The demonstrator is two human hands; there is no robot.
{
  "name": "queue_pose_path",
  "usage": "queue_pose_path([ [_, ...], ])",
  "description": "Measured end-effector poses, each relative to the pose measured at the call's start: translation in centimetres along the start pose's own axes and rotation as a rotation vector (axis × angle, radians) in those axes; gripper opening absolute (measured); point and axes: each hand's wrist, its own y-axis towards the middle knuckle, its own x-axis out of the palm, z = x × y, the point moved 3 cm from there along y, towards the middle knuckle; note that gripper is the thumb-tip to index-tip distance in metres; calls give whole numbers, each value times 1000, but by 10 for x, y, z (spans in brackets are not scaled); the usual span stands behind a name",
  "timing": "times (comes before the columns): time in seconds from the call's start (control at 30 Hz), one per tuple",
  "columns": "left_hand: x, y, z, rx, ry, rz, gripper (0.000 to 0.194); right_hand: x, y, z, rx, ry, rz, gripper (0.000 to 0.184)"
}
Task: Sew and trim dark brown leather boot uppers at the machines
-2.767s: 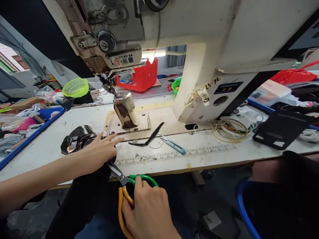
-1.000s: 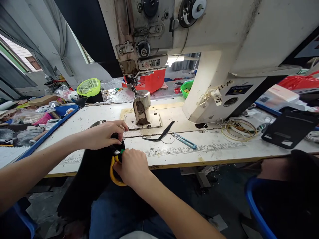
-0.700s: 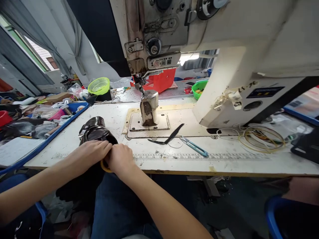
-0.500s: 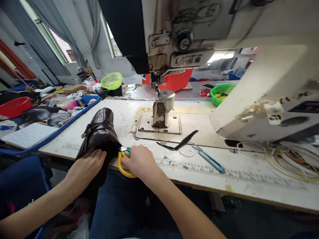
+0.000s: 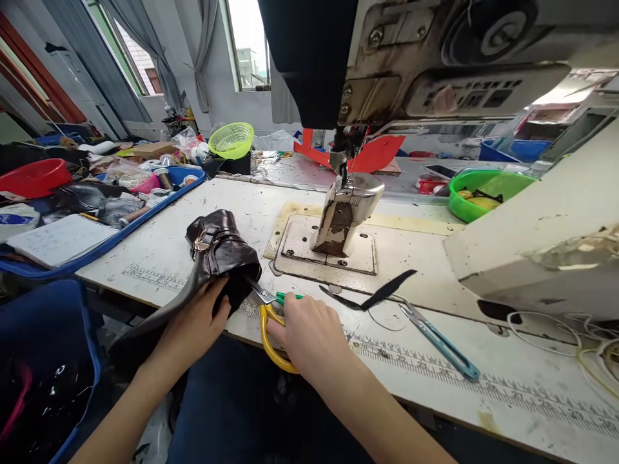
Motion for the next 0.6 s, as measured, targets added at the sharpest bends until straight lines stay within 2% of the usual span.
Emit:
queue_pose_path([
  [0.23, 1, 3, 4, -63, -112, 24, 47, -4, -9, 4, -36, 30, 39, 25],
  [0.37, 2, 2, 5, -61, -134, 39, 46, -3, -17, -5, 3, 2, 47, 25],
  [0.6, 1, 2, 5, -44, -151, 60, 46, -2, -25, -27, 19, -20, -35, 26],
])
